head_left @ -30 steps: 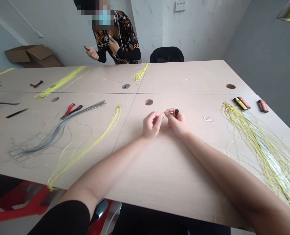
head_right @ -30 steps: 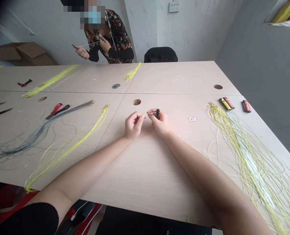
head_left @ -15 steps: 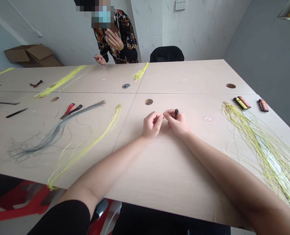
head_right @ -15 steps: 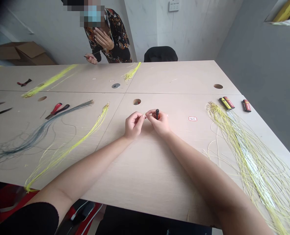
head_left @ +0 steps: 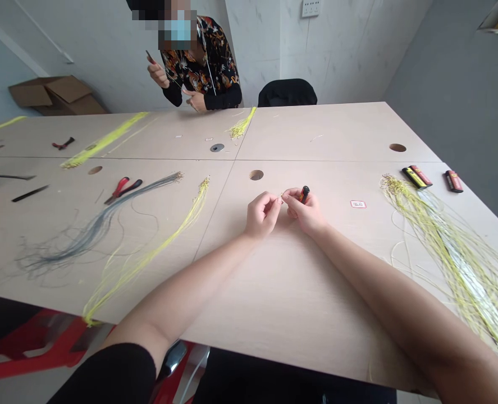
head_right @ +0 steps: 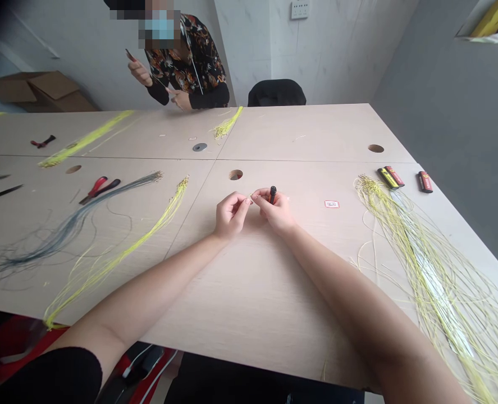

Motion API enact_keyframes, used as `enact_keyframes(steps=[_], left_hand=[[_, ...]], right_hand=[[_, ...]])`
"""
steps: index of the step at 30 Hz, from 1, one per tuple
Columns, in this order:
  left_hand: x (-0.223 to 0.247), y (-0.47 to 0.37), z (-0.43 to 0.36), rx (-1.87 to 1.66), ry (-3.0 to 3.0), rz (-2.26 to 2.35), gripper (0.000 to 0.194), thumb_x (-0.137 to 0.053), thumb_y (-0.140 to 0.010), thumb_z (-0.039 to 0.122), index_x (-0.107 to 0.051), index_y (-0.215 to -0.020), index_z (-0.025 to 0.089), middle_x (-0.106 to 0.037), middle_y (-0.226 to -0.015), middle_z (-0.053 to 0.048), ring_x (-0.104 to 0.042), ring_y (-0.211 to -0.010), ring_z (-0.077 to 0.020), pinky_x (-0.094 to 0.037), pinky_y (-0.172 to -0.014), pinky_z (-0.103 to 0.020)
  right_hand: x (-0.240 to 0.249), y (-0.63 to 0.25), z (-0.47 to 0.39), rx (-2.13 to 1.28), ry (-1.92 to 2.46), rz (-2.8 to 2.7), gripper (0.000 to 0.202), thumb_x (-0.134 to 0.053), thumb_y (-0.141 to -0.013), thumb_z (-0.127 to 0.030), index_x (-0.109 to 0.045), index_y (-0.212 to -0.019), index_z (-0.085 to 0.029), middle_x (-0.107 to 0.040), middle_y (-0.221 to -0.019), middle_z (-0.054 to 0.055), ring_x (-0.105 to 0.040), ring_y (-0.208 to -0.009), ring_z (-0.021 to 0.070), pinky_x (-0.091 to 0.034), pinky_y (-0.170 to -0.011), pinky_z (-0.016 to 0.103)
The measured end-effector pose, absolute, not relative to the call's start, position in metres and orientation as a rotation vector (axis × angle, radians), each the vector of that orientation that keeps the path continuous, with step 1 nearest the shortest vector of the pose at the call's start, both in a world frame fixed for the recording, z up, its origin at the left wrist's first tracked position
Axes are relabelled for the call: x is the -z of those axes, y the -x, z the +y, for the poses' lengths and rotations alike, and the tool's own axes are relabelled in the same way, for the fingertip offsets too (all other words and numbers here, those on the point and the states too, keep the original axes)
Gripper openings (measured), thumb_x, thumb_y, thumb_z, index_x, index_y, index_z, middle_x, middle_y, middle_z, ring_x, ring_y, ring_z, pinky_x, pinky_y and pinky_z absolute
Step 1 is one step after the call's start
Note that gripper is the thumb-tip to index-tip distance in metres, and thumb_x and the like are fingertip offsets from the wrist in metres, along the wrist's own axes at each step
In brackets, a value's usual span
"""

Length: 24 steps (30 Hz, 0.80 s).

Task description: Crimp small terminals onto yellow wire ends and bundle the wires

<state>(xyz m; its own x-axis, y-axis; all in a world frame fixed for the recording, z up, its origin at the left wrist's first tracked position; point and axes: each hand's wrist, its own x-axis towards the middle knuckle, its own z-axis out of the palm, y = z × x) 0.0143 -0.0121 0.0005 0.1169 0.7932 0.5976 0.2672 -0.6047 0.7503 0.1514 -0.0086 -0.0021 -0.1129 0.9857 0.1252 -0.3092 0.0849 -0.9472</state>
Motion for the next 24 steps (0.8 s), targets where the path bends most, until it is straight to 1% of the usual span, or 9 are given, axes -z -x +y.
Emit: enact_keyframes(steps=[4, 8, 13, 19, 24], left_hand=[[-0.0005, -0.0137, -0.0122, -1.508, -1.966, 1.008, 0.034, -0.052, -0.092, 0.042, -0.055, -0.068, 0.018, -0.053, -0.061, 0.001, -0.043, -0.054, -0.0091, -0.036, -0.052, -0.024], [-0.0003, -0.0136, -0.0123, -1.538, -1.966, 0.985, 0.032, -0.052, -0.092, 0.041, -0.057, -0.070, 0.018, -0.056, -0.065, 0.000, -0.048, -0.058, -0.0099, -0.039, -0.056, -0.024], [-0.0001, -0.0135, -0.0123, -1.535, -1.959, 1.016, 0.034, -0.051, -0.093, 0.042, -0.056, -0.069, 0.018, -0.053, -0.062, 0.001, -0.047, -0.058, -0.0101, -0.039, -0.057, -0.024], [-0.0013, -0.0134, -0.0126, -1.553, -2.011, 0.984, 0.034, -0.048, -0.094, 0.042, -0.054, -0.070, 0.019, -0.053, -0.064, 0.001, -0.046, -0.057, -0.0102, -0.038, -0.055, -0.025], [-0.0022, -0.0136, -0.0140, -1.538, -2.088, 0.976, 0.033, -0.048, -0.094, 0.039, -0.054, -0.070, 0.019, -0.050, -0.062, 0.001, -0.043, -0.054, -0.0103, -0.035, -0.053, -0.025]], right_hand=[[0.0017, -0.1511, -0.0092, -1.374, 0.818, -1.105, 0.032, -0.074, -0.070, -0.047, -0.058, -0.073, -0.019, -0.032, -0.047, -0.009, -0.025, -0.042, 0.0048, -0.020, -0.044, 0.025], [-0.0018, -0.1511, -0.0100, -1.406, 0.813, -1.057, 0.034, -0.076, -0.066, -0.046, -0.056, -0.072, -0.019, -0.031, -0.045, -0.010, -0.026, -0.042, 0.0047, -0.021, -0.044, 0.024], [-0.0052, -0.1515, -0.0092, -1.429, 0.828, -0.946, 0.034, -0.076, -0.064, -0.043, -0.053, -0.072, -0.020, -0.027, -0.045, -0.012, -0.023, -0.041, 0.0043, -0.020, -0.044, 0.024], [-0.0050, -0.1513, -0.0088, -1.471, 0.819, -0.870, 0.024, -0.072, -0.064, -0.034, -0.055, -0.072, -0.020, -0.026, -0.044, -0.011, -0.023, -0.042, 0.0049, -0.020, -0.044, 0.023], [-0.0058, -0.1520, -0.0090, -1.499, 0.794, -0.917, 0.018, -0.067, -0.065, -0.034, -0.058, -0.072, -0.020, -0.028, -0.042, -0.010, -0.025, -0.042, 0.0060, -0.022, -0.044, 0.024]])
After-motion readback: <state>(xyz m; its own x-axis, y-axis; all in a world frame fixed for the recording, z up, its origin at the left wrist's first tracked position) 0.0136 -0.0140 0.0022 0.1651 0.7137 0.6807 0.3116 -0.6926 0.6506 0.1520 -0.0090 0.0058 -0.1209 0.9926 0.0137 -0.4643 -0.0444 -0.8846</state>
